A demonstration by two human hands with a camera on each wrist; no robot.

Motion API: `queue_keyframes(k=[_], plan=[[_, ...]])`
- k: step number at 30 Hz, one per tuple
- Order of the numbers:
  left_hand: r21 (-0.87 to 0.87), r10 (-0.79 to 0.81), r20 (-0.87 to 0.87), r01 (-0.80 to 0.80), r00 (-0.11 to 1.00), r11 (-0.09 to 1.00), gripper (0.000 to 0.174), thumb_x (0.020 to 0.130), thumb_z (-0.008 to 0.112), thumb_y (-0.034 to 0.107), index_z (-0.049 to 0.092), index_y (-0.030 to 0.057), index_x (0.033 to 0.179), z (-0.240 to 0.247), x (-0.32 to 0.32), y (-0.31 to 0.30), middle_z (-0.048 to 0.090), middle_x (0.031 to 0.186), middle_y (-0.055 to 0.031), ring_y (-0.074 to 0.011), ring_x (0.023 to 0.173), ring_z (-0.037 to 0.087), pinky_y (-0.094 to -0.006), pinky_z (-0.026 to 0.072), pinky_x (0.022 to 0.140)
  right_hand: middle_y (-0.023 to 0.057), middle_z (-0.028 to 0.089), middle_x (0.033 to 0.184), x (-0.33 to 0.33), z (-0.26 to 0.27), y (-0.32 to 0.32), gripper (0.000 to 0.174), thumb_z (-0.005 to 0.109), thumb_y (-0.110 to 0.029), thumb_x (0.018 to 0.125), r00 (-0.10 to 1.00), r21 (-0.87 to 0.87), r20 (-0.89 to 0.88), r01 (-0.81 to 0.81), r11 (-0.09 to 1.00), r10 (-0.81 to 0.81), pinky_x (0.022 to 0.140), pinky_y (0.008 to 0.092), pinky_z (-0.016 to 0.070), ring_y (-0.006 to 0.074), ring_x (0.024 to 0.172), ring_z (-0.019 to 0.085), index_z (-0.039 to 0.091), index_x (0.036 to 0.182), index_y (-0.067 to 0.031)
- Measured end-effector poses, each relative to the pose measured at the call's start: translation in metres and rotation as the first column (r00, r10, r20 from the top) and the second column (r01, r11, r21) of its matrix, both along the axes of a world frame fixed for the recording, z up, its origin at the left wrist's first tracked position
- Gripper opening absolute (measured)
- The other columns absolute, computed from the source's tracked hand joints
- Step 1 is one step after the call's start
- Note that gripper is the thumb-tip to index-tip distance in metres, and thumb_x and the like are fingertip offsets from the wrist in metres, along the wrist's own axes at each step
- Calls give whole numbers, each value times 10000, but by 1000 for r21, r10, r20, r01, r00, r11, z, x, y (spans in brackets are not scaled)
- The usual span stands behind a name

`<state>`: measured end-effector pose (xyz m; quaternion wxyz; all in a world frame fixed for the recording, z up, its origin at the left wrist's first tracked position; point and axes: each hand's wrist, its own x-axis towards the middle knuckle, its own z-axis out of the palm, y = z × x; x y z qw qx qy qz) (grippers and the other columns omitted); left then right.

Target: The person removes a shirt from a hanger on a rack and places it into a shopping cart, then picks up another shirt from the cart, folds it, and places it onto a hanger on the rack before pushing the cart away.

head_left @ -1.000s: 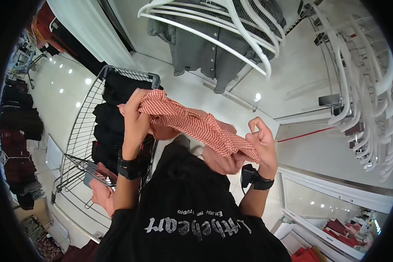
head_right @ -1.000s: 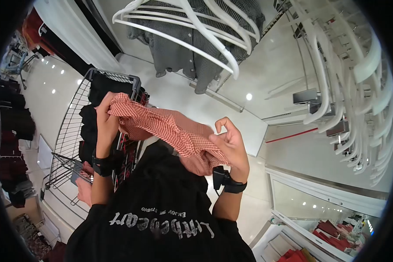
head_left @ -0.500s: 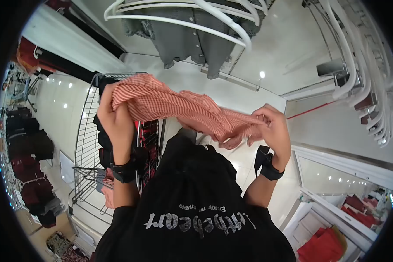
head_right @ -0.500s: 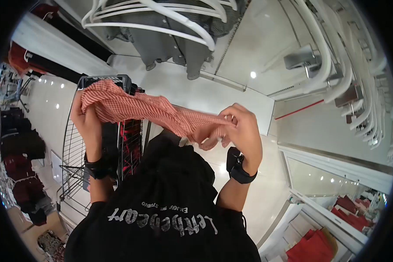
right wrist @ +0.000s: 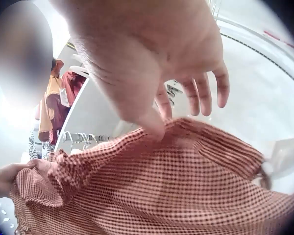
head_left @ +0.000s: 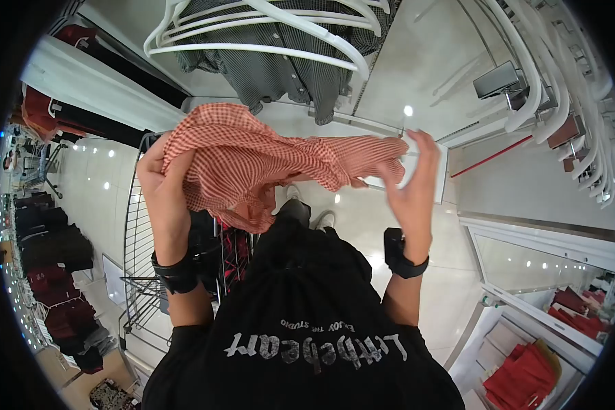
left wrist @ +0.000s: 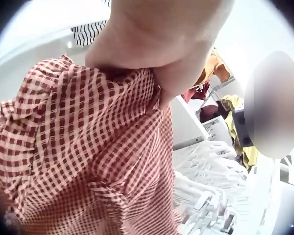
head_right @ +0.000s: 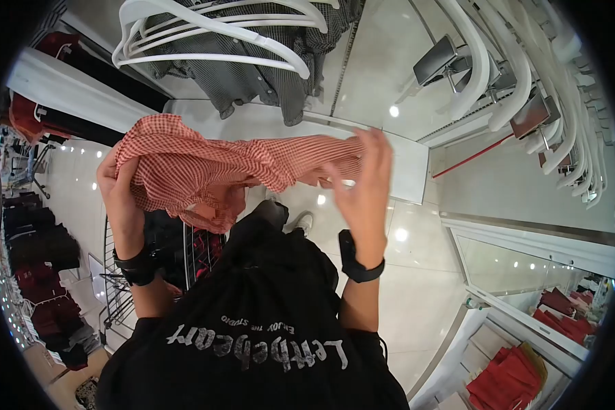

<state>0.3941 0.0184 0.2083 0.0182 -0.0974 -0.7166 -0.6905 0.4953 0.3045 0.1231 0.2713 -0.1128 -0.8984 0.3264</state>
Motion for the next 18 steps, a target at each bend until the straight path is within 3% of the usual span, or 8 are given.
queue_keyframes(k=[3,6,9,12,13,16,18], plan=[[80,-103,66,98,993,992,193,809,541,5,588,-75,978,5,8,15,629,869,-50,-85,765,567,-198,427,721,184,424,1266,-10,-1,-40,700,757,-206,669,957,-201,-41,-290,936,288,952,394,365,349,1159,425,414,1263,-64],[178,-224,95,204,970,962,237,805,541,14,572,-84,1020,5,13,17,637,897,-66,-94,782,585,-208,444,735,171,488,1192,-24,-7,-72,654,751,-192,674,908,-429,-48,-396,812,417,905,389,393,309,1058,508,436,1234,-65],[256,-268,120,231,956,939,238,834,523,40,556,-85,1033,11,16,18,640,933,-86,-114,812,606,-231,468,749,150,534,1073,-33,-30,-74,583,741,-148,683,831,-370,133,-463,805,539,812,368,433,271,895,562,457,1182,-49],[430,-198,190,100,962,897,251,872,492,80,538,-76,1063,17,14,14,634,969,-107,-145,835,622,-255,486,772,122,535,959,-32,-34,-85,501,724,-107,691,948,-387,-6,-294,874,317,729,341,447,234,785,549,476,1121,-44],[490,-200,171,93,965,867,268,904,454,107,517,-66,1098,17,15,12,625,992,-116,-161,844,626,-270,497,775,68,526,879,-28,-29,-85,456,732,-56,684,945,-428,-42,-311,848,325,720,283,425,181,773,534,490,1071,-52],[557,-162,195,27,967,830,271,913,435,103,505,-63,1115,14,15,10,624,988,-115,-155,849,625,-263,499,765,68,530,883,-19,-24,-87,426,739,-68,680,807,-547,-63,-520,656,587,721,278,426,174,777,537,510,1039,-45],[534,-187,192,57,963,843,277,919,428,107,495,-63,1127,12,15,9,620,995,-116,-149,851,622,-258,497,764,75,534,894,-14,-19,-96,337,725,-34,684,721,-485,-157,-652,583,675,710,289,439,191,779,543,565,978,-61]])
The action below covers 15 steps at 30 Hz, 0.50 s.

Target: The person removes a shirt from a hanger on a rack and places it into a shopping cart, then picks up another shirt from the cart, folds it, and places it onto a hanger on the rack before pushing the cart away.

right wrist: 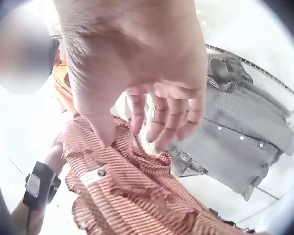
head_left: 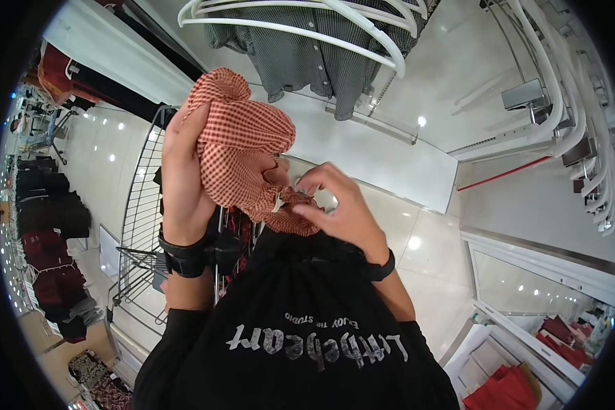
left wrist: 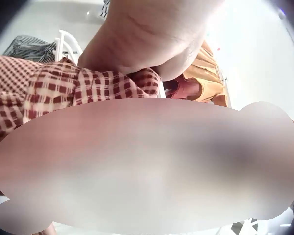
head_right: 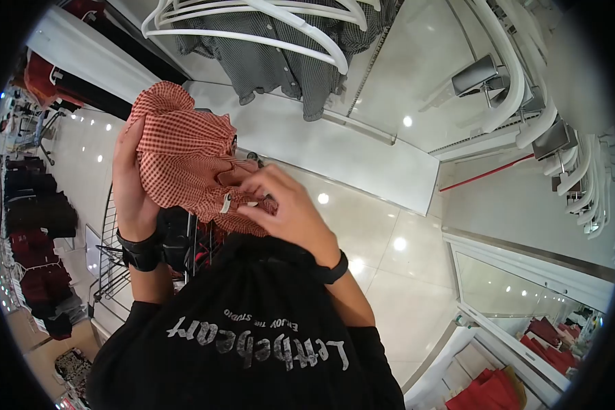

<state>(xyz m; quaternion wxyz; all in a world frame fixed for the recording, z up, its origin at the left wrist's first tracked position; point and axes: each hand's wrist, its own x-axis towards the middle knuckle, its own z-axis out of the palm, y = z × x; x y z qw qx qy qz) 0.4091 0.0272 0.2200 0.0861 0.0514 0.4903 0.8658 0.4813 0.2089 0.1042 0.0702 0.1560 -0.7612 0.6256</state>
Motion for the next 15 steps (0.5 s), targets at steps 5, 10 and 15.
queue_keyframes(k=[5,10,15], plan=[[-66,-71,37,73,997,995,285,915,441,104,488,-69,1137,-1,0,10,617,1002,-112,-141,855,618,-255,493,773,89,495,1027,-1,10,-24,291,726,-22,674,966,144,-259,67,987,-27,684,295,469,221,843,553,622,923,-130],[-64,-148,120,156,982,986,286,915,449,95,480,-51,1159,-10,2,26,607,1002,-97,-118,848,611,-240,489,765,103,510,1000,-11,17,-38,362,695,-27,630,881,200,-472,128,971,-19,603,324,487,238,795,562,623,942,-197],[-154,-257,110,272,960,950,259,919,464,100,488,-34,1139,-16,4,27,600,996,-74,-96,875,586,-222,467,777,71,572,817,-18,15,-37,306,695,-171,633,734,306,-679,267,914,13,549,322,449,217,666,583,621,925,-121]])
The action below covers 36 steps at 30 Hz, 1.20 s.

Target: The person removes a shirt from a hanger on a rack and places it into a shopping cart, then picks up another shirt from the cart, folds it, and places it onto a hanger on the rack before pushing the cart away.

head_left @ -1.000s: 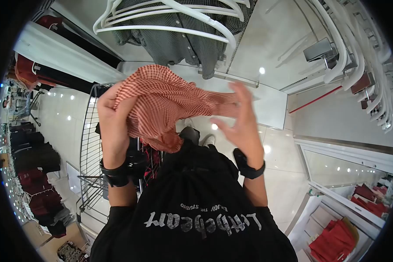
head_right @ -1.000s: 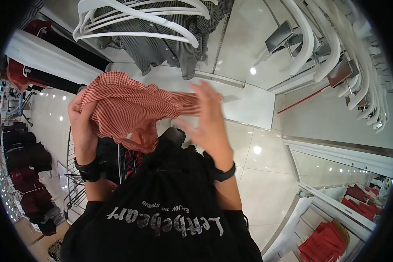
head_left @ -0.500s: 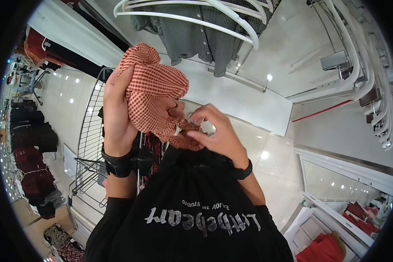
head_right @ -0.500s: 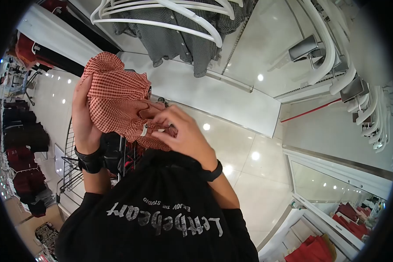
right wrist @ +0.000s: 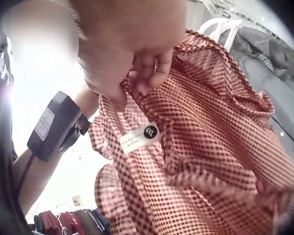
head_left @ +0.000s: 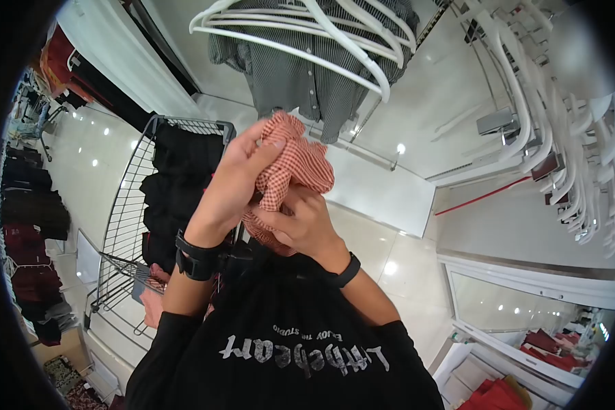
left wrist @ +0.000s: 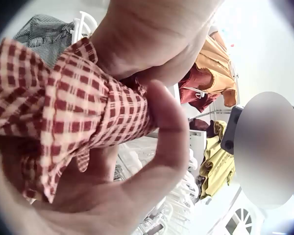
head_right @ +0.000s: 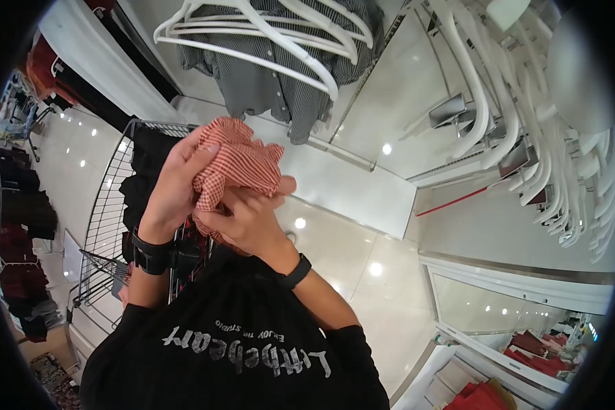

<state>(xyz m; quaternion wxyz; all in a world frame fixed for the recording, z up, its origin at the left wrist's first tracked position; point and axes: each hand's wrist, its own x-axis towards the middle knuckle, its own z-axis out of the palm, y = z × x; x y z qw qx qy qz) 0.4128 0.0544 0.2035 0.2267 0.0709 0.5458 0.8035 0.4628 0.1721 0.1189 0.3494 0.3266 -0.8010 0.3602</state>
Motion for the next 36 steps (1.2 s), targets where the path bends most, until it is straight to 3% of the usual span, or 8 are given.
queue_keyframes(k=[5,10,13,19,23,26,32,36], plan=[[-227,-105,-218,54,970,972,254,882,535,80,485,-4,1116,-10,-3,-13,574,953,-46,-68,854,552,-192,445,733,63,564,706,7,-3,1,274,673,-67,637,962,-78,249,133,988,-110,502,329,426,229,593,569,594,898,-97],[-492,-327,-505,45,799,870,622,777,669,104,312,36,1281,-29,11,-14,465,1142,-94,-200,1059,493,-301,395,895,63,544,592,-7,5,9,231,684,-34,661,893,-391,411,354,849,-183,492,281,414,193,484,538,519,822,-48],[-327,-245,-370,121,896,937,537,772,658,74,377,22,1226,-54,14,-5,521,1070,-116,-177,979,538,-281,426,862,29,537,584,-6,12,18,182,637,-7,729,797,-494,598,448,745,-82,493,205,368,66,485,495,480,816,-41],[-577,-238,-515,-128,824,806,238,762,586,35,524,-1,988,-106,-10,-14,566,678,-135,-209,556,553,-313,444,563,-6,510,625,-18,15,43,137,503,67,816,825,-716,562,450,534,57,463,153,306,7,530,442,420,859,-33],[-651,-184,-486,-214,854,728,159,750,574,32,562,6,907,-129,-25,-20,562,680,-170,-264,566,542,-314,417,544,-14,512,740,-26,9,74,151,512,85,815,809,-695,587,483,532,34,536,149,330,4,645,451,435,886,-23],[-702,-191,-442,-205,877,682,173,733,582,25,564,10,905,-143,-40,-25,571,687,-166,-277,598,555,-320,430,564,-7,527,680,-36,7,104,175,503,111,790,753,-622,658,540,567,3,491,153,306,2,571,432,448,888,-23],[-560,-53,-612,-385,789,734,213,671,587,10,573,19,884,-159,-86,1,601,752,-130,-262,664,586,-330,457,603,16,551,674,-80,-9,159,178,534,85,748,708,-552,701,616,562,-87,490,178,342,39,571,478,500,880,-30],[-554,-87,-567,-301,819,777,157,671,606,67,589,16,818,-150,-132,30,614,722,-138,-275,655,602,-329,459,591,47,555,745,-117,-11,185,158,549,66,740,723,-647,688,650,399,-61,530,195,352,55,615,461,509,862,-26]])
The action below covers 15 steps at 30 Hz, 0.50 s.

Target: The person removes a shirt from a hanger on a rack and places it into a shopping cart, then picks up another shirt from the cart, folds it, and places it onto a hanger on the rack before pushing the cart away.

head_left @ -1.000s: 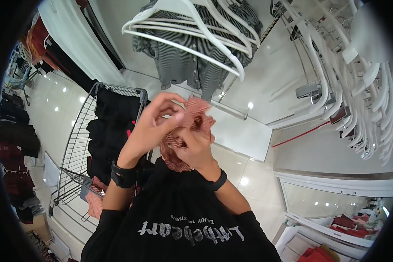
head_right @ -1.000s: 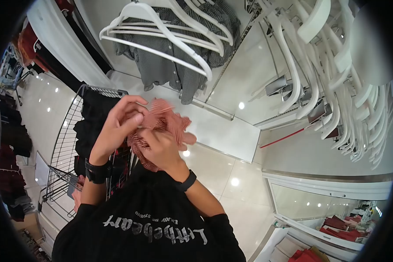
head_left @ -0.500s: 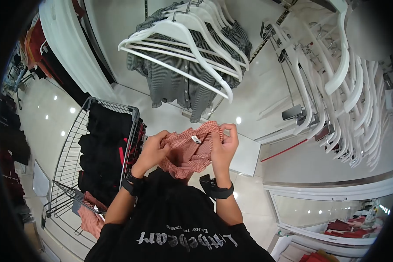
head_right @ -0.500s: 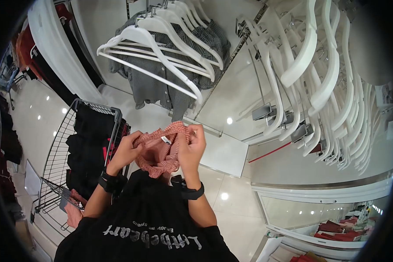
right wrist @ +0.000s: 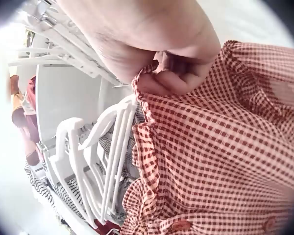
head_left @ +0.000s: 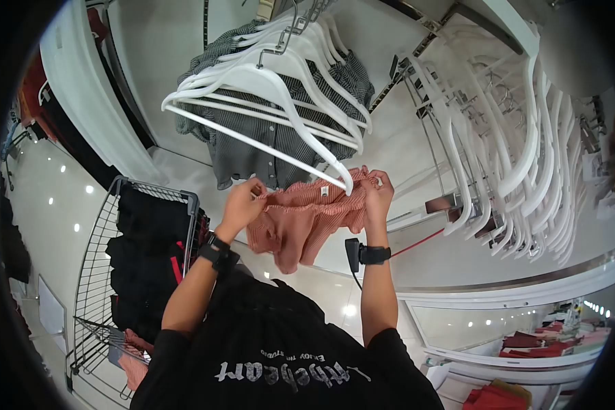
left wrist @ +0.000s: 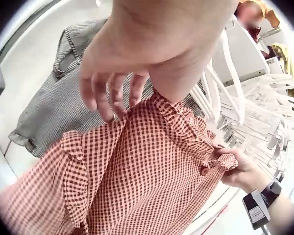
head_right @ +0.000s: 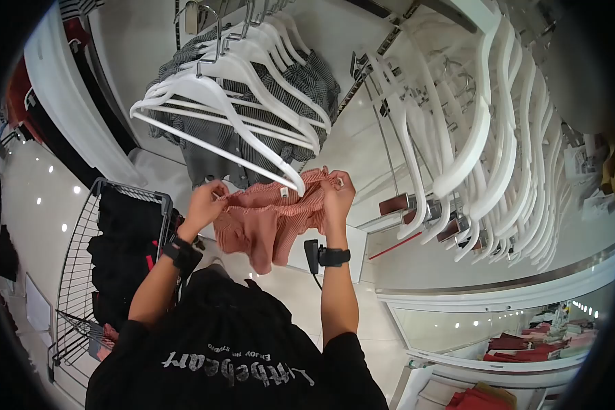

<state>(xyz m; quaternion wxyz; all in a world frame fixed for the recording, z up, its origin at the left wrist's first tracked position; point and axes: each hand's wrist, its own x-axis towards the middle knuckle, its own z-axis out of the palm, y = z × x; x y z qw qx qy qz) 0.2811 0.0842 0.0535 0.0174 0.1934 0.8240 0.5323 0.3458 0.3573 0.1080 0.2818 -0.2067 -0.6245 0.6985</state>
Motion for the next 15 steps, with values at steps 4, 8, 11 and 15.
queue_keyframes(k=[4,8,11,15], plan=[[28,-60,2,60,998,998,156,691,651,135,607,11,775,-1,-36,29,621,663,-136,-279,612,615,-336,466,554,62,554,800,-31,4,32,148,539,68,734,999,-4,-14,47,999,-47,584,218,384,97,667,491,504,853,-12],[114,-22,-31,25,999,993,178,711,672,178,616,22,776,-16,-62,53,625,655,-130,-270,595,619,-331,473,540,69,552,802,-52,15,39,143,521,53,757,996,46,-64,57,997,-54,586,230,401,117,667,503,491,880,-15],[231,-30,-91,50,995,972,115,745,629,115,599,6,768,-16,-74,63,618,615,-114,-216,541,605,-318,460,507,77,551,818,-61,27,32,142,515,35,779,998,25,-33,57,998,-56,596,238,415,126,684,516,477,907,-14],[407,-142,110,85,984,909,146,810,613,97,573,-20,734,-4,-88,68,603,576,-98,-152,501,569,-288,422,466,88,552,854,-77,28,34,134,507,24,806,994,-14,-86,69,998,-70,611,249,433,132,695,535,469,929,-11]])
